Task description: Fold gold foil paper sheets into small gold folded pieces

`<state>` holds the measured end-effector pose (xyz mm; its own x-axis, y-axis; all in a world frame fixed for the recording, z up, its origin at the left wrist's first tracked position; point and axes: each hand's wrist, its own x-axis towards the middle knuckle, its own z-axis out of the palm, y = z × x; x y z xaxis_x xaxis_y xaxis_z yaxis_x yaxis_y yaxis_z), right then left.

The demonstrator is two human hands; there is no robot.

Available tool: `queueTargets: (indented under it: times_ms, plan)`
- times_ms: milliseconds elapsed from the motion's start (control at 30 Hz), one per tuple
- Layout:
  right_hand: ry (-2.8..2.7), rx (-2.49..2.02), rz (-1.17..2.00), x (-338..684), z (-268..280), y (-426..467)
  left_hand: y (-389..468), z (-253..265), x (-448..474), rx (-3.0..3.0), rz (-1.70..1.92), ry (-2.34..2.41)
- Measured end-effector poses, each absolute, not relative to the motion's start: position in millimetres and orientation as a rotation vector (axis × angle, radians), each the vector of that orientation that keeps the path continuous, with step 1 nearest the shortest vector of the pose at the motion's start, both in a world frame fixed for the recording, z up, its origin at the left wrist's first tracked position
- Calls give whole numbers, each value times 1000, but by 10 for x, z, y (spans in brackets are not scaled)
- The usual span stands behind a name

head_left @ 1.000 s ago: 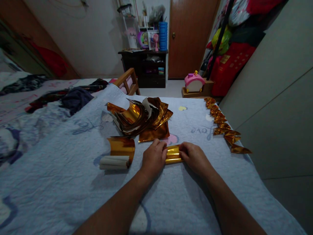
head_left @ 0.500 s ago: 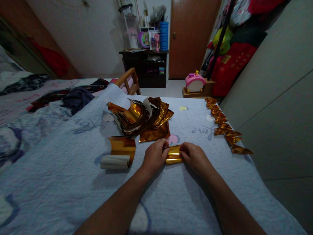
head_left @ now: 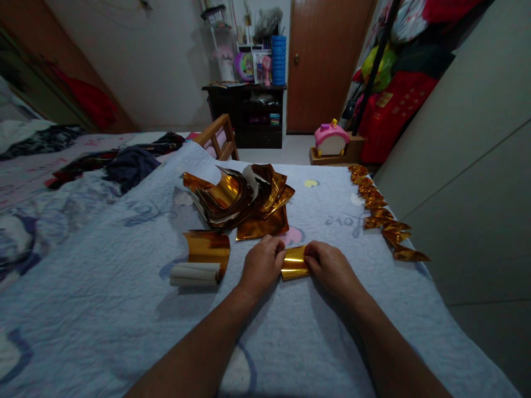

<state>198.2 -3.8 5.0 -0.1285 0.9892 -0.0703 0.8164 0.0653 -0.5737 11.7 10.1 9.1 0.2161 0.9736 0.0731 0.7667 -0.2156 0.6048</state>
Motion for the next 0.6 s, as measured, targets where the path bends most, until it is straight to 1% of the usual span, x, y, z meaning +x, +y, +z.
queueTargets:
  times_ms: [600]
  plan:
    - [-2004,-1855,670,1950,96,-58,73,94,66,2063,554,1618]
